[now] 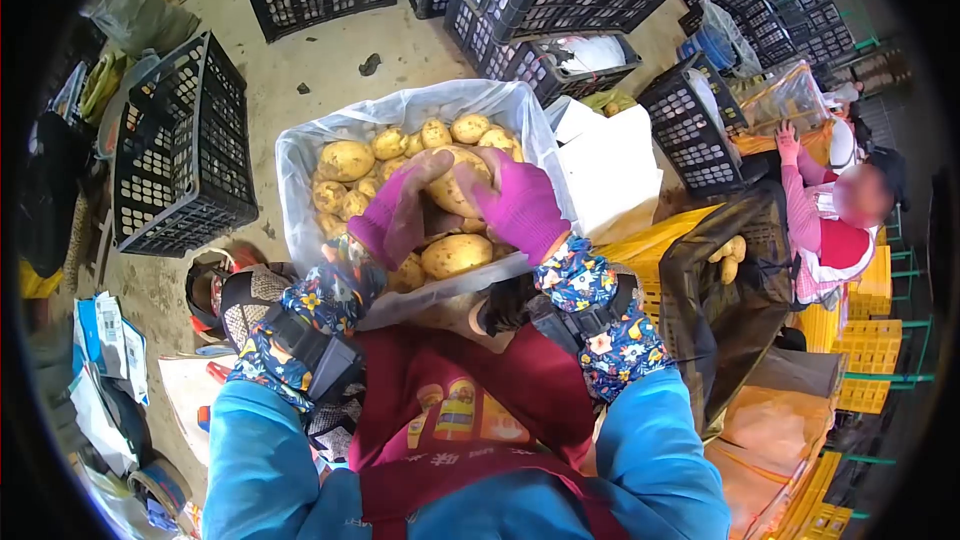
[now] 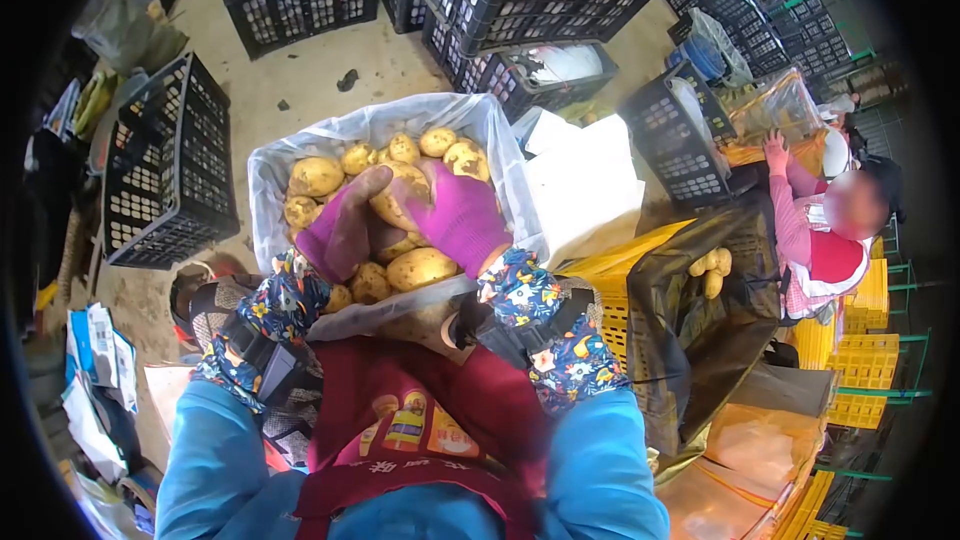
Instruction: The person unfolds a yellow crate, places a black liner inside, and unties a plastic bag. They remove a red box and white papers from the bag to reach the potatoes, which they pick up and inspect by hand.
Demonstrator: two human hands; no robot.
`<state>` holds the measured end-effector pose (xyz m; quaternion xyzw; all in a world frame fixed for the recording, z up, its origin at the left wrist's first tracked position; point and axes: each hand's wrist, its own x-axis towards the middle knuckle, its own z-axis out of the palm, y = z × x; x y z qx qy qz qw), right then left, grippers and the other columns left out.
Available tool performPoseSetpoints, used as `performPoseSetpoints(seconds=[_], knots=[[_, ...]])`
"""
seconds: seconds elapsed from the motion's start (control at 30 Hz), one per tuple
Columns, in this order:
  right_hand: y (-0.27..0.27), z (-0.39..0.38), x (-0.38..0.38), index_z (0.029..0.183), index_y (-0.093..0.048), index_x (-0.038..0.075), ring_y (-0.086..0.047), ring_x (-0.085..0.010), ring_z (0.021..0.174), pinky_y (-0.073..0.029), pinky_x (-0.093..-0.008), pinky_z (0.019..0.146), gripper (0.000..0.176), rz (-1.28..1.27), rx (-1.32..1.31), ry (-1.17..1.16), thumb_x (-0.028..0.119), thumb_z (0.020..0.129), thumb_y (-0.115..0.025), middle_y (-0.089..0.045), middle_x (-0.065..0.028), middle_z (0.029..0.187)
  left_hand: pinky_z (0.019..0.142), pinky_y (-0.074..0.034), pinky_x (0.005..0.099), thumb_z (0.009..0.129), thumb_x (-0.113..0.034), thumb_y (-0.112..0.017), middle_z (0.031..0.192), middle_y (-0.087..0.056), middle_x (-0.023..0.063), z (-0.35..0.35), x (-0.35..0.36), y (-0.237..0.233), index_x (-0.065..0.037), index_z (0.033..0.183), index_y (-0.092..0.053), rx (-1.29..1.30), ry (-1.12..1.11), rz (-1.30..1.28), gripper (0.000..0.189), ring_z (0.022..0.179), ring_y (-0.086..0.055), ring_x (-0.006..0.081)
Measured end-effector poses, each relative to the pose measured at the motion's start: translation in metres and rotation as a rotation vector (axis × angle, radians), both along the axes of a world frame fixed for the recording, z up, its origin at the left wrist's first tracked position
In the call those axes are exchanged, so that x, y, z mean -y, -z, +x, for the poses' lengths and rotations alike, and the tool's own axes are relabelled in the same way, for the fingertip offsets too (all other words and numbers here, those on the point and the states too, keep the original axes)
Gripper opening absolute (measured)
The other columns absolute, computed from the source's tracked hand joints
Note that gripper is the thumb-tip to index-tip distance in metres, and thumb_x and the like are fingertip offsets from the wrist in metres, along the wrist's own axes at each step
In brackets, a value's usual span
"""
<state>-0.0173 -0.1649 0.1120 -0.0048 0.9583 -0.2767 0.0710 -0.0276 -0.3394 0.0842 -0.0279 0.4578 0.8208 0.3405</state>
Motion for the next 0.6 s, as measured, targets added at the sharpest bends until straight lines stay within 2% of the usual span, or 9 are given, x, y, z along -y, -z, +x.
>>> performPoseSetpoints(seconds=[0.03, 0.13, 0.17, 0.27, 0.37, 0.53, 0.6], knots=[[0.020, -0.003, -0.011, 0.105, -0.067, 0.001, -0.067, -0.0386, 0.086, -0.052, -0.0430, 0.075, 0.046, -0.082, -0.140, 0.024, 0.044, 0.091, -0.060, -0.068, -0.0211, 0.082, 0.076, -0.054, 0.0276, 0.096, -0.045, -0.052, 0.108, -0.063, 0.0034, 0.000, -0.001, -0.001, -0.011, 0.123, -0.056, -0.002, -0.009, 0.002, 0.045, 0.089, -0.062, 0.0130], [0.028, -0.020, -0.026, 0.097, -0.069, 0.000, -0.067, -0.0337, 0.079, -0.051, -0.0389, 0.072, 0.041, -0.463, -0.200, 0.066, 0.039, 0.094, -0.058, -0.069, -0.0180, 0.083, 0.069, -0.048, 0.0268, 0.097, -0.048, -0.046, 0.099, -0.066, 0.0042, -0.002, -0.006, -0.002, -0.008, 0.120, -0.059, -0.013, -0.010, 0.054, 0.048, 0.078, -0.060, 0.0135], [0.040, -0.023, -0.026, 0.091, -0.068, 0.000, -0.064, -0.0270, 0.073, -0.049, -0.0366, 0.070, 0.039, -0.679, -0.116, 0.146, 0.037, 0.095, -0.058, -0.068, -0.0142, 0.082, 0.066, -0.047, 0.0270, 0.097, -0.048, -0.046, 0.096, -0.066, 0.0043, -0.006, -0.005, 0.004, -0.008, 0.119, -0.059, -0.027, -0.007, 0.104, 0.048, 0.074, -0.059, 0.0139], [0.049, -0.027, -0.015, 0.090, -0.066, -0.001, -0.062, -0.0221, 0.071, -0.049, -0.0361, 0.068, 0.040, -0.818, -0.152, 0.243, 0.038, 0.094, -0.060, -0.067, -0.0116, 0.080, 0.059, -0.043, 0.0264, 0.095, -0.049, -0.046, 0.091, -0.066, 0.0055, -0.010, -0.007, 0.011, -0.007, 0.115, -0.060, 0.008, -0.045, 0.179, 0.048, 0.067, -0.056, 0.0159], [0.011, -0.011, -0.009, 0.091, -0.064, -0.001, -0.062, -0.0233, 0.070, -0.048, -0.0369, 0.067, 0.038, -0.485, -0.138, 0.110, 0.037, 0.094, -0.060, -0.067, -0.0134, 0.079, 0.058, -0.043, 0.0262, 0.094, -0.048, -0.046, 0.090, -0.066, 0.0060, -0.011, -0.008, 0.011, -0.007, 0.112, -0.060, 0.072, -0.082, 0.143, 0.048, 0.066, -0.056, 0.0164], [0.028, -0.016, -0.010, 0.090, -0.063, -0.001, -0.062, -0.0244, 0.068, -0.048, -0.0359, 0.065, 0.036, -0.429, -0.206, 0.085, 0.035, 0.094, -0.061, -0.062, -0.0152, 0.072, 0.056, -0.043, 0.0271, 0.093, -0.046, -0.045, 0.091, -0.066, 0.0074, -0.009, -0.011, 0.011, -0.007, 0.110, -0.060, 0.154, -0.145, 0.094, 0.045, 0.066, -0.057, 0.0171], [0.028, -0.017, -0.009, 0.091, -0.063, -0.001, -0.063, -0.0242, 0.070, -0.049, -0.0352, 0.066, 0.035, -0.496, -0.163, 0.107, 0.034, 0.094, -0.061, -0.062, -0.0150, 0.073, 0.056, -0.043, 0.0263, 0.093, -0.048, -0.044, 0.091, -0.066, 0.0077, -0.006, -0.010, 0.010, -0.007, 0.111, -0.059, 0.084, -0.151, 0.063, 0.047, 0.067, -0.058, 0.0176]])
